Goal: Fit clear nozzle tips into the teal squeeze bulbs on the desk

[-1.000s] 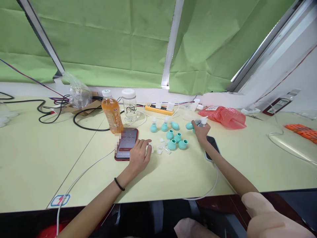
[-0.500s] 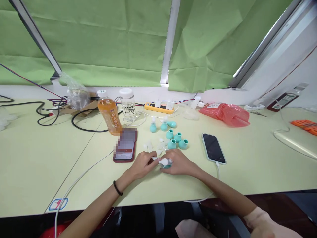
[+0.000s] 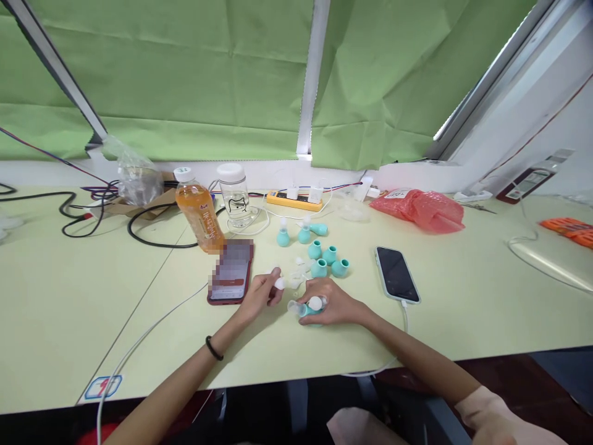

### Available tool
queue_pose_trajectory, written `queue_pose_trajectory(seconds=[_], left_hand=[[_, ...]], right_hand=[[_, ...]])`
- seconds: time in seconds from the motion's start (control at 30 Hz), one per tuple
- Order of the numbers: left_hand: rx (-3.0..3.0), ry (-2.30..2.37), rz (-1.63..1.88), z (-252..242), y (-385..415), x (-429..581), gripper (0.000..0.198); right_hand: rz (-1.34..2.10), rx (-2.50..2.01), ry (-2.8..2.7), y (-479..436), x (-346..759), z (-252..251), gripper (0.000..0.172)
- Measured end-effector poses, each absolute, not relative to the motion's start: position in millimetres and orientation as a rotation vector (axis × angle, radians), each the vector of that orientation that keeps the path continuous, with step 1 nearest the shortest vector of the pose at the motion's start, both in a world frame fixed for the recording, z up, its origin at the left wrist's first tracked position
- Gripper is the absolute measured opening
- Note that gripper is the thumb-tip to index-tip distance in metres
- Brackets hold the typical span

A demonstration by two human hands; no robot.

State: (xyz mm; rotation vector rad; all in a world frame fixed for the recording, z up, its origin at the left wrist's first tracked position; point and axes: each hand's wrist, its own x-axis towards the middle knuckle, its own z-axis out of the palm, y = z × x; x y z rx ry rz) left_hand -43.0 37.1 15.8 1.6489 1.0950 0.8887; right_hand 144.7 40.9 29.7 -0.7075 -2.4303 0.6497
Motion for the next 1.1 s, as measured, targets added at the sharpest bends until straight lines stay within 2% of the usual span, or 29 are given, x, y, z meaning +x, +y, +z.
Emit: queue_pose_trajectory(seconds=[0.1, 0.17, 0.33, 0.5, 0.67, 0.93, 1.1], left_hand=[[2.063, 1.411, 1.051, 13, 39, -45, 0.029], [2.330, 1.582, 1.032, 7, 42, -45, 0.022], [2.595, 1.614, 0.899, -1, 45, -42, 0.027], [2.453, 1.421, 1.103, 12, 34, -41, 0.032], [2.301, 1.102, 0.949, 21, 26, -40, 0.021], [1.888, 1.137, 0.937, 22, 29, -36, 0.024], [1.985, 1.224, 0.749, 21, 30, -38, 0.033]], right_hand=[[0.606, -0.705, -2.374, 39, 142, 27, 0.018], [0.618, -0.694, -2.290, 38, 139, 25, 0.019], [0.573, -0.744, -2.061, 34, 129, 16, 0.021], [0.559, -0.934, -2.004, 36, 126, 8, 0.016], [0.492, -0.896, -2.145, 35, 126, 5, 0.019], [0.487, -0.869, -2.090, 34, 126, 5, 0.018], [0.364, -0.776, -2.175, 39, 130, 4, 0.018]])
